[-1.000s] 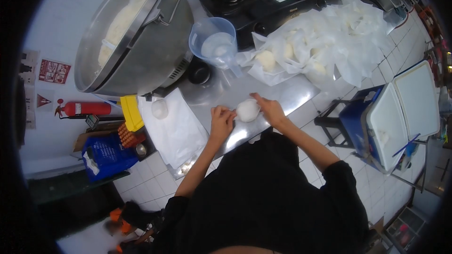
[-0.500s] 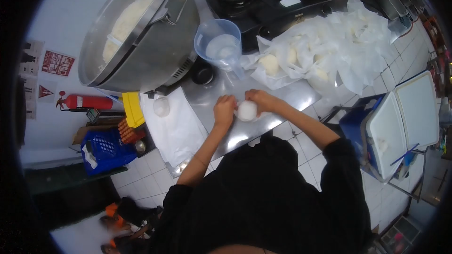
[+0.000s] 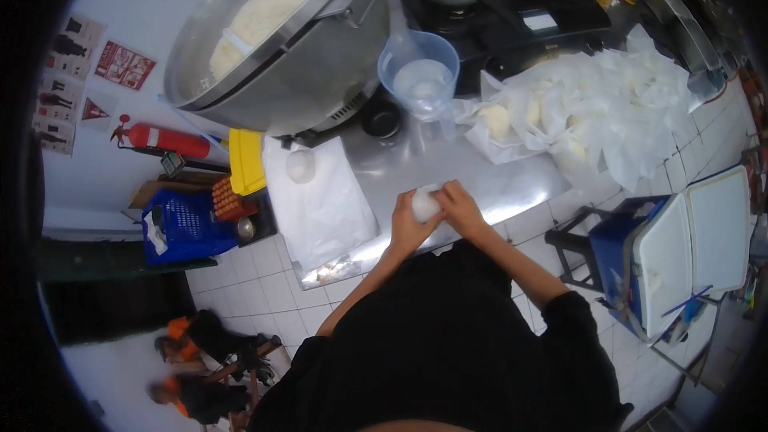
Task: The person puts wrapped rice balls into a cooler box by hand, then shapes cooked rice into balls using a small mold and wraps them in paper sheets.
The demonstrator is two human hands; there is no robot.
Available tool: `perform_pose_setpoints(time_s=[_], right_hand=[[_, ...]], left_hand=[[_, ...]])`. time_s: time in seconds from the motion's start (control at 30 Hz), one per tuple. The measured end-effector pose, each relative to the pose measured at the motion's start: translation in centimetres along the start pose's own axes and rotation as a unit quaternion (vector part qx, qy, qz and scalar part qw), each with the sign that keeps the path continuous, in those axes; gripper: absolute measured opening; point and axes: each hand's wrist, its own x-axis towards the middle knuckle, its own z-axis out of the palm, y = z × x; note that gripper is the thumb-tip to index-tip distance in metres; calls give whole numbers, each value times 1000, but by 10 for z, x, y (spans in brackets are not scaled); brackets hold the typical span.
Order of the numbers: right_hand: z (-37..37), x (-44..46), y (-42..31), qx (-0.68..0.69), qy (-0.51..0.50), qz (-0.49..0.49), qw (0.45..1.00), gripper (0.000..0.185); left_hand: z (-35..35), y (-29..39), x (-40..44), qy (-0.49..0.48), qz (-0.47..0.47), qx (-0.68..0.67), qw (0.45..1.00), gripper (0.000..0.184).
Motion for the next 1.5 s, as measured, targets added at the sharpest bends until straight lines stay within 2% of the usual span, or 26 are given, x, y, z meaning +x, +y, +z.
perform_pose_setpoints(time_s=[0.07, 0.17, 0.23, 0.3, 0.4, 0.5, 0.6, 0.63, 0.67, 0.73, 0.77, 0.8, 0.83, 0.87, 0.93, 0.97, 1.07, 1.1, 1.2, 1.23, 1.33, 1.37, 1.4, 1.43, 1.47, 1.5], right_hand=[[13, 0, -8, -24, 24, 33, 999, 34], [32, 17, -28, -32, 44, 100, 993, 32], [46, 34, -42, 16, 65, 141, 988, 29], [61, 49, -55, 112, 100, 175, 973, 26], [47, 74, -74, 310, 36, 176, 934, 27], [64, 82, -73, 315, -8, 158, 936, 38], [57, 96, -85, 342, -99, 236, 904, 48], [59, 94, -84, 318, -61, 233, 917, 48], [61, 93, -83, 291, -23, 231, 928, 49], [33, 96, -94, 286, 39, 323, 901, 54], [27, 91, -77, 157, 144, 279, 936, 62], [16, 81, -51, 24, 242, 226, 943, 71], [4, 72, -25, -140, 246, 241, 928, 85], [-9, 70, -4, -274, 301, 236, 882, 91], [-36, 72, 5, -227, 275, 261, 897, 84], [-38, 68, 19, -187, 263, 261, 910, 82], [-16, 45, 58, -81, 247, 211, 942, 77], [-11, 32, 63, -51, 242, 188, 950, 75], [-6, 6, 33, -82, 212, 111, 968, 67], [-2, -5, 26, -60, 205, 106, 971, 62], [12, -51, 5, -25, 145, 128, 981, 51], [18, -66, 5, -3, 130, 113, 985, 45], [16, -73, 1, 18, 128, 112, 985, 43], [11, -82, -8, 41, 122, 112, 985, 42], [3, -90, -18, 65, 114, 112, 985, 41], [-6, -95, -24, 81, 103, 129, 983, 40]], left_hand=[[-6, -14, -2, -20, -26, 28, 999, 58], [-16, -22, -2, 23, -46, 55, 997, 58], [-25, -28, 2, 55, -158, -127, 978, 53], [-35, -24, 8, 69, -239, -279, 928, 49], [-55, -26, 15, 96, -282, -300, 906, 52], [-76, -51, 25, 61, -276, -437, 854, 56], [-98, -41, 36, 44, -306, -399, 863, 55], [-100, -52, 39, 70, -302, -367, 877, 46], [-104, -63, 42, 105, -287, -319, 897, 47], [-125, -78, 54, 178, -250, -214, 927, 48], [-144, -93, 61, 182, -258, -195, 929, 48], [-165, -114, 66, 190, -266, -176, 928, 50], [-181, -131, 67, 198, -277, -156, 927, 51], [-190, -147, 67, 204, -286, -49, 935, 52], [-205, -170, 69, 203, -296, 165, 919, 55], [-215, -172, 74, 144, -345, 173, 911, 54], [-208, -166, 82, 157, -306, 422, 839, 46], [-208, -182, 83, 150, -324, 380, 853, 43], [-200, -204, 81, 230, -277, 461, 811, 45], [-200, -192, 82, 212, -280, 457, 817, 50], [-189, -156, 77, 323, -92, 557, 760, 56], [-178, -141, 70, 290, -34, 548, 784, 61], [-154, -124, 58, 242, 49, 455, 856, 66], [-114, -113, 47, 203, 100, 130, 965, 62], [-97, -67, 31, 84, 241, 247, 935, 52], [-69, -69, 18, -67, 245, 256, 933, 51]])
